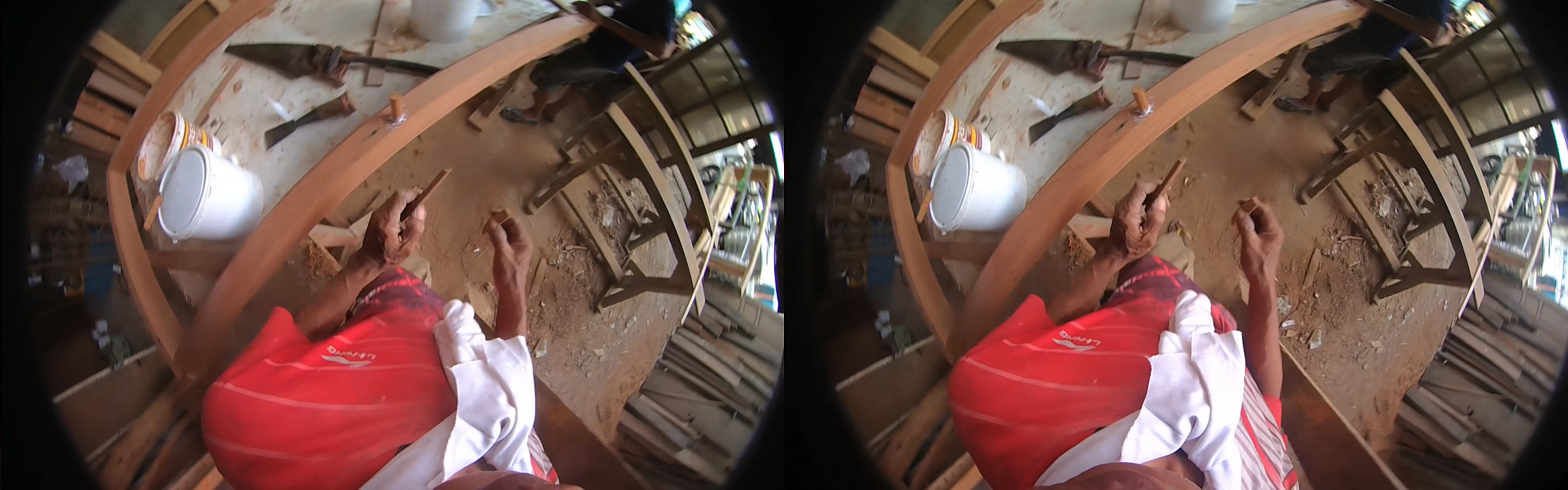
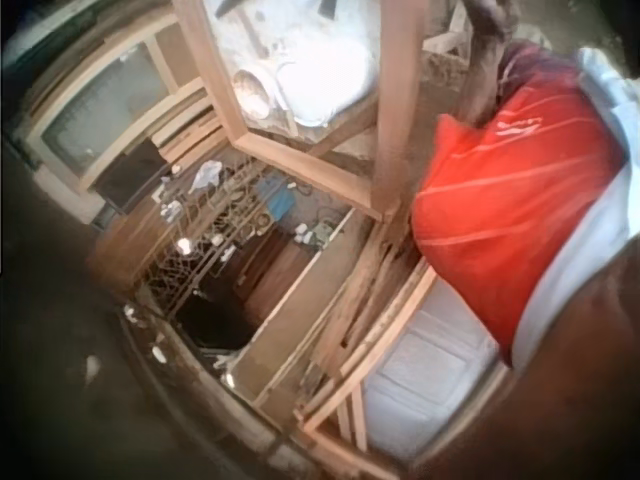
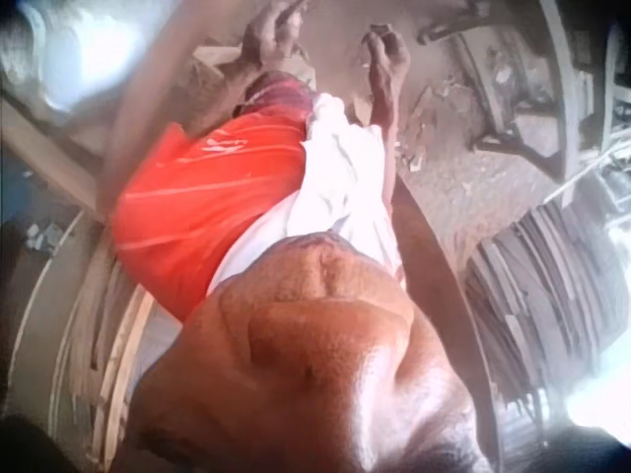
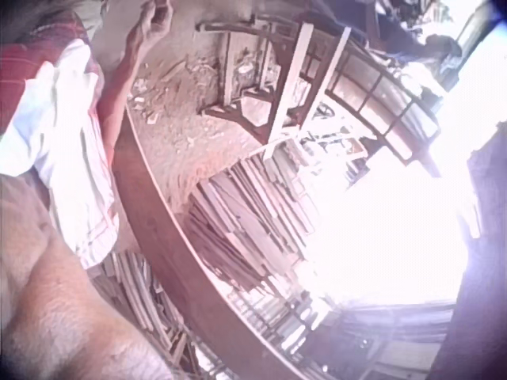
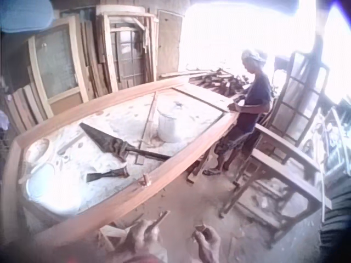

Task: The person inserts small wooden dowels into holes on a curved wooden frame using a hammer and a chisel. They repeatedly tap the dowels into place and then use the chisel to trim the protruding ends flush with the surface. The task involves precise manual alignment and striking.

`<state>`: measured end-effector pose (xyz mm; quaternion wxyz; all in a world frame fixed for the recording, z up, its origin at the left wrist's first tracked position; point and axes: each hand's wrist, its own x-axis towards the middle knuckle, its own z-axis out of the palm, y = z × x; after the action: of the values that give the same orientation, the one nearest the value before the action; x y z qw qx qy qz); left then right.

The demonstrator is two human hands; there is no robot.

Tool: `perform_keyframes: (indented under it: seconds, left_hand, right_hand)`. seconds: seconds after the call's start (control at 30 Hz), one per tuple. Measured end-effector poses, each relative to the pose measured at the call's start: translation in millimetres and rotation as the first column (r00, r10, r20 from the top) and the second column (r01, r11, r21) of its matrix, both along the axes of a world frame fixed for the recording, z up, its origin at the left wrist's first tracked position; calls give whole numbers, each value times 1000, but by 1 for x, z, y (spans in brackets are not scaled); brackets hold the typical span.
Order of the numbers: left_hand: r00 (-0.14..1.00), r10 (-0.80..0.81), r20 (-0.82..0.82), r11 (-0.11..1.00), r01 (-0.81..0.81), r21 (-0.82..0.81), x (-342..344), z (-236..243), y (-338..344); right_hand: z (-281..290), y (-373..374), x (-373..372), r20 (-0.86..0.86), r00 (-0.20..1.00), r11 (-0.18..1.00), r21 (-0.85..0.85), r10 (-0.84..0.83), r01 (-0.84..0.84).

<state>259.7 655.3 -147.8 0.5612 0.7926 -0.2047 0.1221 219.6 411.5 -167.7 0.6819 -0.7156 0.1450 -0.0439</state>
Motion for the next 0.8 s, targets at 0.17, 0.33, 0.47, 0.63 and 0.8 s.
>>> perform_keyframes:
  seconds: [0.17, 0.33, 0.47, 0.63, 0.8]
  left_hand:
    - [968, 248, 31, 968, -247, -45, 40, 21, 25]
    - [830, 556, 42, 829, -557, 45, 77, 27, 53]
    - [705, 708, 34, 690, -702, 175, 84, 25, 57]
    - [515, 851, 100, 488, -847, 212, 89, 17, 46]
    - [433, 895, 106, 395, -881, 259, 98, 16, 38]
  right_hand:
    - [30, 5, 96, 35, 987, 981, 108, 157, -160]
    - [53, 42, 183, 172, 902, 917, -139, 395, -375]
    - [57, 65, 243, 314, 691, 709, -576, 652, -407]
    - [62, 72, 282, 278, 352, 413, -816, 894, -405]
    - [66, 67, 304, 264, 98, 271, -774, 960, -571]
